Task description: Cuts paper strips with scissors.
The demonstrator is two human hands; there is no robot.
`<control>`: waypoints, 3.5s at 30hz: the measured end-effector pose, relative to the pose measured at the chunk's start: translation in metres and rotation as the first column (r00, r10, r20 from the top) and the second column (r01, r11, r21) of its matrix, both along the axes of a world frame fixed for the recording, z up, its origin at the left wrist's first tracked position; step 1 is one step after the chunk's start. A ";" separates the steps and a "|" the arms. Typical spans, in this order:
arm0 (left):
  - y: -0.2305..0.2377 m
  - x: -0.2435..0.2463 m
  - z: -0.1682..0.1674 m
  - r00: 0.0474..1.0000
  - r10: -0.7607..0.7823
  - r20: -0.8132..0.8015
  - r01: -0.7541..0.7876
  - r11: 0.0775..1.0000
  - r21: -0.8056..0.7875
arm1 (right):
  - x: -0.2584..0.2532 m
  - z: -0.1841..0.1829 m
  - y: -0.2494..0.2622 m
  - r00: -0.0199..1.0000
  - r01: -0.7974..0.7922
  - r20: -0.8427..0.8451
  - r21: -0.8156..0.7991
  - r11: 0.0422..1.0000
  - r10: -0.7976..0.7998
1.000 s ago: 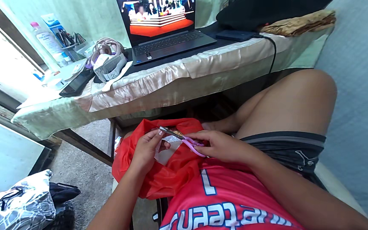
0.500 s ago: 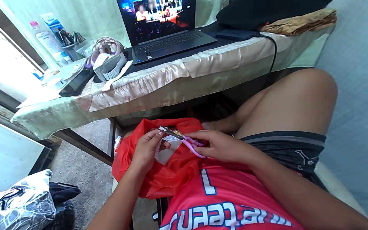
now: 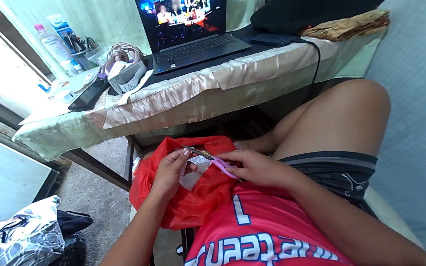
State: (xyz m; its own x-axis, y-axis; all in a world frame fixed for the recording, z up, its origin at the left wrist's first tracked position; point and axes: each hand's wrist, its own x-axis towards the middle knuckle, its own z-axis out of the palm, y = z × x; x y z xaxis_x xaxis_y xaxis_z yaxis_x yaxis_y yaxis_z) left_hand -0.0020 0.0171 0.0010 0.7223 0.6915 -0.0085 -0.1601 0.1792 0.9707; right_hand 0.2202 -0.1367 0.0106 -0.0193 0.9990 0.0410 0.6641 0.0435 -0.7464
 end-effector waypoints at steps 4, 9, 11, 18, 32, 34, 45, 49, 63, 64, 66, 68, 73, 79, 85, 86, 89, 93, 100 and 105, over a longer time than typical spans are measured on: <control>0.000 0.000 -0.001 1.000 -0.003 0.006 0.003 1.000 0.001 | 0.001 -0.002 0.001 0.999 -0.027 -0.024 0.014 1.000 0.027; 0.000 0.000 0.000 1.000 0.003 -0.015 -0.003 1.000 0.014 | 0.000 0.000 0.000 1.000 -0.007 0.009 0.009 1.000 0.007; 0.000 0.000 0.000 1.000 0.006 -0.018 -0.006 1.000 0.018 | 0.000 0.001 -0.001 1.000 -0.006 0.021 0.004 1.000 0.006; 0.000 0.000 0.000 1.000 0.010 -0.025 -0.009 1.000 0.021 | 0.000 0.001 0.000 1.000 0.008 0.023 0.014 1.000 -0.009; 0.000 0.001 0.001 1.000 0.000 -0.027 0.001 0.999 0.039 | -0.002 -0.006 0.002 0.999 0.013 0.033 0.006 1.000 -0.014; -0.001 0.000 0.001 1.000 -0.004 -0.030 0.005 0.999 0.039 | -0.002 -0.005 0.003 0.999 0.008 0.051 0.004 1.000 -0.009; -0.003 0.001 0.000 0.998 -0.041 -0.046 0.045 0.996 0.075 | -0.003 -0.004 0.002 0.993 0.038 0.114 -0.029 0.999 -0.035; -0.004 0.000 0.001 0.998 -0.049 -0.042 0.052 0.997 0.064 | -0.006 -0.004 0.002 0.995 0.054 0.091 -0.057 0.997 -0.049; -0.004 0.000 0.002 0.999 -0.028 -0.030 0.029 0.998 0.047 | -0.008 -0.004 0.003 0.996 0.078 -0.039 0.000 0.997 -0.077; -0.003 0.000 0.001 0.999 -0.027 -0.026 0.028 0.999 0.043 | -0.008 -0.004 0.004 0.996 0.078 -0.044 -0.005 0.997 -0.078; -0.002 0.001 0.002 0.999 -0.025 -0.023 0.026 0.999 0.038 | -0.009 -0.003 0.005 0.994 0.093 -0.057 -0.012 0.996 -0.093; -0.002 0.001 0.003 0.999 -0.016 -0.034 0.017 0.999 0.041 | -0.010 -0.002 0.006 0.990 0.108 -0.092 -0.024 0.994 -0.110; -0.004 0.001 0.003 0.999 -0.012 -0.039 0.014 0.999 0.044 | -0.009 -0.005 0.006 0.979 0.102 -0.177 -0.009 0.995 -0.102; -0.003 0.001 0.002 0.999 -0.016 -0.039 0.018 0.999 0.042 | -0.007 -0.007 0.007 0.971 0.090 -0.223 -0.013 0.996 -0.090; -0.004 0.001 0.003 0.999 -0.020 -0.039 0.021 0.999 0.038 | -0.007 -0.010 0.006 0.973 0.083 -0.214 -0.009 0.996 -0.083; -0.004 0.001 0.003 0.999 -0.017 -0.042 0.019 0.999 0.043 | -0.007 -0.009 0.006 0.973 0.080 -0.216 -0.007 0.997 -0.080; -0.004 0.001 0.003 0.999 -0.023 -0.049 0.027 0.997 0.069 | -0.007 -0.009 0.006 0.975 0.077 -0.208 -0.007 0.997 -0.077; -0.005 0.001 0.003 0.998 -0.023 -0.050 0.026 0.998 0.064 | -0.007 -0.008 0.006 0.977 0.083 -0.195 -0.001 0.997 -0.082; -0.004 0.000 0.003 0.998 -0.019 -0.056 0.021 0.999 0.040 | -0.007 -0.011 0.006 0.978 0.054 -0.203 0.021 0.998 -0.049; -0.002 0.000 0.003 0.998 -0.009 -0.056 0.009 1.000 0.003 | -0.008 -0.010 0.006 0.980 0.069 -0.192 0.050 0.996 -0.059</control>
